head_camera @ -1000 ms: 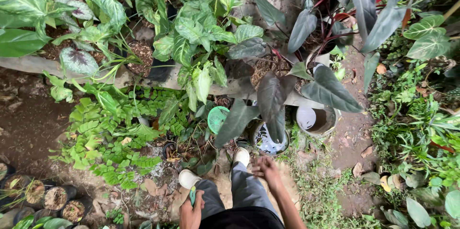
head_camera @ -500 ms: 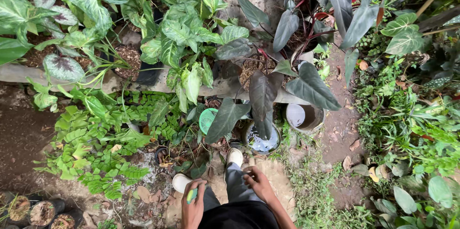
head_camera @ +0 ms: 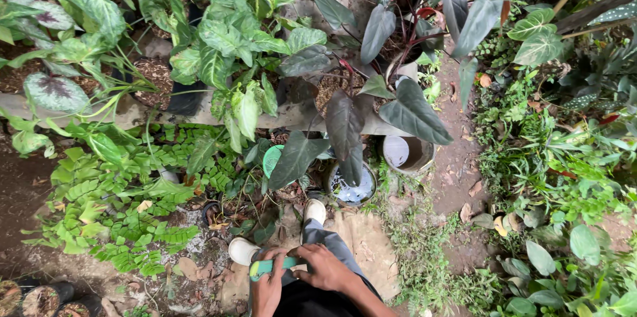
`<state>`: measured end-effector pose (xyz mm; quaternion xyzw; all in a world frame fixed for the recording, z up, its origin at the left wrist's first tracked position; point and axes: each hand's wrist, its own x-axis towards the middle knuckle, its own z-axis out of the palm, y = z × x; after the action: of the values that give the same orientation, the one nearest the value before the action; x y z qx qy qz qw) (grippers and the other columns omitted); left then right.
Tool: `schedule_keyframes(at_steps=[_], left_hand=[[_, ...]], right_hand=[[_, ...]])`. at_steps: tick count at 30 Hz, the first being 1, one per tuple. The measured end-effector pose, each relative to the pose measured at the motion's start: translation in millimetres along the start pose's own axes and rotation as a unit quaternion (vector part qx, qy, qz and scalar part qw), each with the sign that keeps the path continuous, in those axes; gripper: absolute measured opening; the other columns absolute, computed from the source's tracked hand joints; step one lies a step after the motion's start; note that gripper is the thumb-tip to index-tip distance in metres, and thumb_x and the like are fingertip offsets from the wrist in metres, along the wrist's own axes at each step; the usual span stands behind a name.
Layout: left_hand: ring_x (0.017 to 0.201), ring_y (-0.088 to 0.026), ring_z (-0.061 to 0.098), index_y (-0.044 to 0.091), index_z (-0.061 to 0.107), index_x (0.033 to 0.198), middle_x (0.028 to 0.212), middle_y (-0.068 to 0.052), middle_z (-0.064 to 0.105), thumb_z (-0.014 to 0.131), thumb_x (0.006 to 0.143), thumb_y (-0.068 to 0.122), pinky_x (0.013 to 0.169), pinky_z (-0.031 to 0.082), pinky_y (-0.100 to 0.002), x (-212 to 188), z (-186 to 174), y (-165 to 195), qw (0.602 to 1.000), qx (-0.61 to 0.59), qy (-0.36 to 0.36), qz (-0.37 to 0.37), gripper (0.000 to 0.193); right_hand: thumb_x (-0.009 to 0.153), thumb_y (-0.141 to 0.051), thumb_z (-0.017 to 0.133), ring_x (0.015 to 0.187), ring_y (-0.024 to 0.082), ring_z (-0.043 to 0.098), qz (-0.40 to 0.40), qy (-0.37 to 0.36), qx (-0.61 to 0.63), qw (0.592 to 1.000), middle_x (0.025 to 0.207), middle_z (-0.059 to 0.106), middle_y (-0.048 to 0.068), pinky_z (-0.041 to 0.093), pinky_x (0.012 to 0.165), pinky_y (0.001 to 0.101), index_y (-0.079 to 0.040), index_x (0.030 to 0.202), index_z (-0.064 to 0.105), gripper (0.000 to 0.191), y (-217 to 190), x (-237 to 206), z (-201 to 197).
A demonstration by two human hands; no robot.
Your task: The person kneels among rows of potted plants on the ground and rearranges the pots, picking up empty and planted pots and placing them into the rows. They then carry a potted plant along a path and handle a pair of pruning shears while walking.
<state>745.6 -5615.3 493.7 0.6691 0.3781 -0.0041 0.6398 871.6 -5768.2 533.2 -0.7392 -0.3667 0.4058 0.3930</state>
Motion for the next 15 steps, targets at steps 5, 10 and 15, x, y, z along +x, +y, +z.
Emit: schedule_keyframes(at_steps=[5, 10, 15], left_hand=[[0.104, -0.019, 0.068, 0.004, 0.069, 0.110, 0.116, -0.007, 0.063, 0.055, 0.100, 0.018, 0.082, 0.061, -0.032, -8.8, 7.1, -10.4, 0.999, -0.035, -0.019, -0.029, 0.022], [0.102, -0.023, 0.068, 0.004, 0.071, 0.108, 0.109, -0.009, 0.067, 0.056, 0.102, 0.018, 0.088, 0.053, -0.032, -20.7, 7.2, -11.7, 0.991, 0.102, -0.024, 0.078, 0.022], [0.104, -0.025, 0.067, 0.003, 0.072, 0.105, 0.108, -0.011, 0.066, 0.060, 0.100, 0.015, 0.090, 0.052, -0.034, -33.2, 11.0, -3.0, 0.984, 0.118, -0.040, 0.125, 0.018]], right_hand=[[0.092, -0.023, 0.073, 0.111, 0.040, 0.059, 0.002, 0.045, -0.012, 0.999, 0.107, 0.063, 0.019, 0.046, 0.096, 0.0498, -0.004, 0.116, 0.059, 0.033, 14.5, -17.6, 10.3], [0.092, -0.019, 0.072, 0.097, 0.042, 0.062, 0.047, 0.169, -0.018, 0.984, 0.101, 0.063, 0.020, 0.051, 0.083, 0.0479, -0.002, 0.106, 0.059, 0.025, 35.0, -42.5, 35.7], [0.104, -0.025, 0.062, 0.082, 0.024, 0.074, 0.142, 0.142, 0.283, 0.938, 0.096, 0.075, 0.017, 0.059, 0.075, 0.0354, -0.003, 0.120, 0.060, 0.027, 54.1, -63.0, 74.6]])
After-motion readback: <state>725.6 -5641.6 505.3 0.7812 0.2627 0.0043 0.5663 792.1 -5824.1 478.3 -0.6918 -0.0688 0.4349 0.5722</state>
